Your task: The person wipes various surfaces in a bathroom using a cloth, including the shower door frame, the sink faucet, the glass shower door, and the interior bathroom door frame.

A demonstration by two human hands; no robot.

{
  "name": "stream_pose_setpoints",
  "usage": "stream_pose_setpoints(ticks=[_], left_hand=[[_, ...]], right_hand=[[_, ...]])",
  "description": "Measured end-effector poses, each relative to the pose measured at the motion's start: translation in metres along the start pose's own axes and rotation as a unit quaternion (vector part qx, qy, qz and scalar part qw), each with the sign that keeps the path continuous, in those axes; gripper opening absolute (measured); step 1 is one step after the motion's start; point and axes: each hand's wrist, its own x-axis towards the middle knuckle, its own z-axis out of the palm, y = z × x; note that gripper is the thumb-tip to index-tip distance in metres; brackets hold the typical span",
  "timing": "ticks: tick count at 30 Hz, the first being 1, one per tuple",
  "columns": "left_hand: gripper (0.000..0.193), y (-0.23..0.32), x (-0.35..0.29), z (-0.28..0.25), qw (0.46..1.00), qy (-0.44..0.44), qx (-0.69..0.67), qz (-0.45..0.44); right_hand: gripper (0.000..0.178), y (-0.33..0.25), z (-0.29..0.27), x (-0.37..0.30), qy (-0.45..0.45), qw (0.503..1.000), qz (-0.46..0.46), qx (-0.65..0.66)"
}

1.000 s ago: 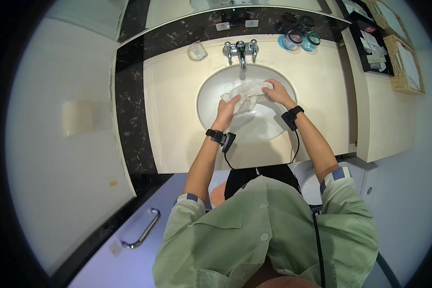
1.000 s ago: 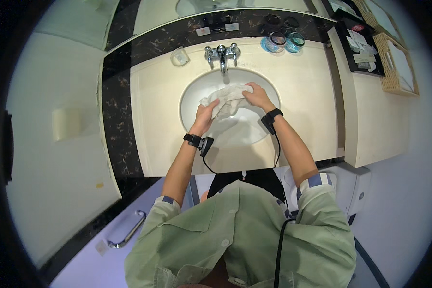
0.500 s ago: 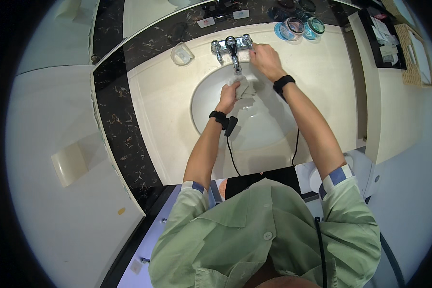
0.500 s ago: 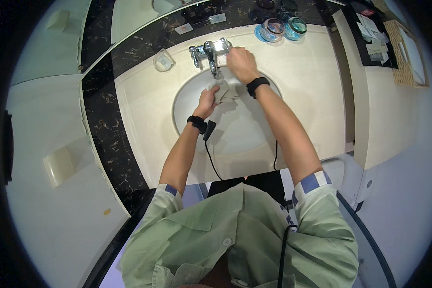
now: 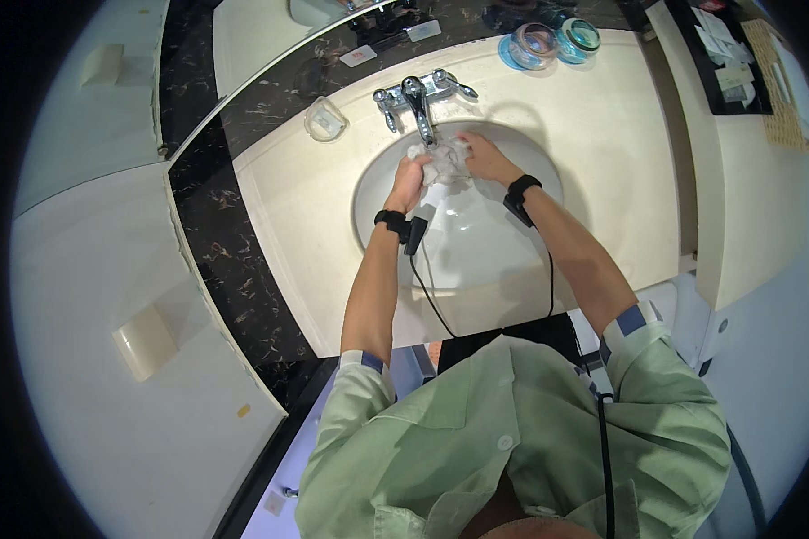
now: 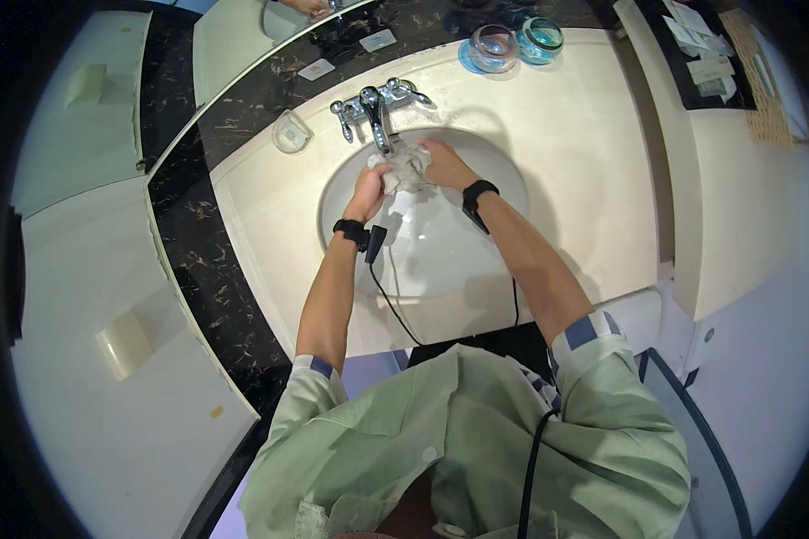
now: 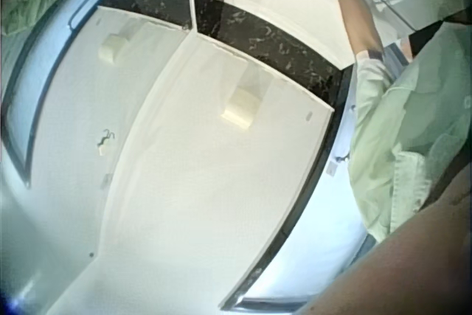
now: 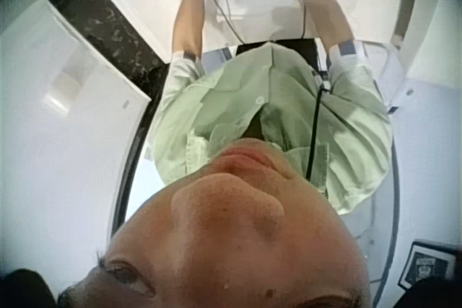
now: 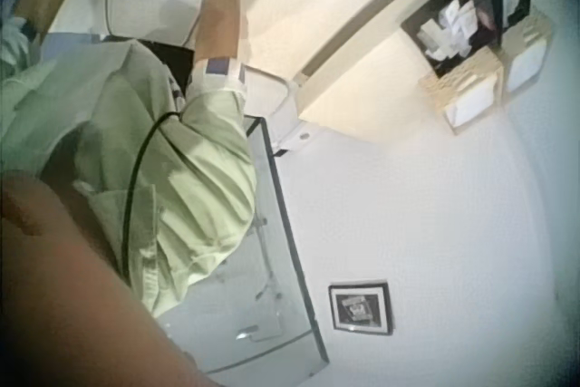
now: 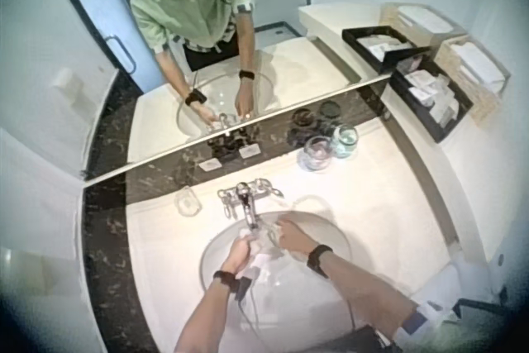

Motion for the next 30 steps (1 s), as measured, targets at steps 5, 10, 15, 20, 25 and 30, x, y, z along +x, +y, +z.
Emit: stream_pose_setpoints(ticks=[5,10,15,20,25,30], left_hand=[[0.031,0.003,0.003,-0.015,0.994,-0.021,0.046,0.096],[0.032,0.015,-0.008,-0.025,0.973,0.044,0.19,0.122],[0.022,0.0,-0.002,-0.016,0.973,0.072,0.164,0.145],[0.019,-0.008,0.015,-0.005,0.953,0.036,0.248,0.17],[0.023,-0.015,0.024,0.005,0.928,0.037,0.313,0.198],[0.031,-0.034,0.045,-0.025,0.922,0.08,0.329,0.187]], right_hand=[[0.036,0.012,0.015,0.036,-0.173,0.968,-0.18,0.032],[0.067,-0.015,-0.023,0.015,-0.226,0.965,0.051,-0.127],[0.091,-0.028,-0.054,-0.009,-0.269,0.909,0.164,-0.272],[0.069,-0.038,-0.078,-0.036,-0.118,0.974,0.188,-0.044],[0.054,-0.033,-0.088,-0.054,0.022,0.987,0.153,-0.033],[0.049,-0.04,-0.07,-0.054,0.016,0.978,0.205,0.041]])
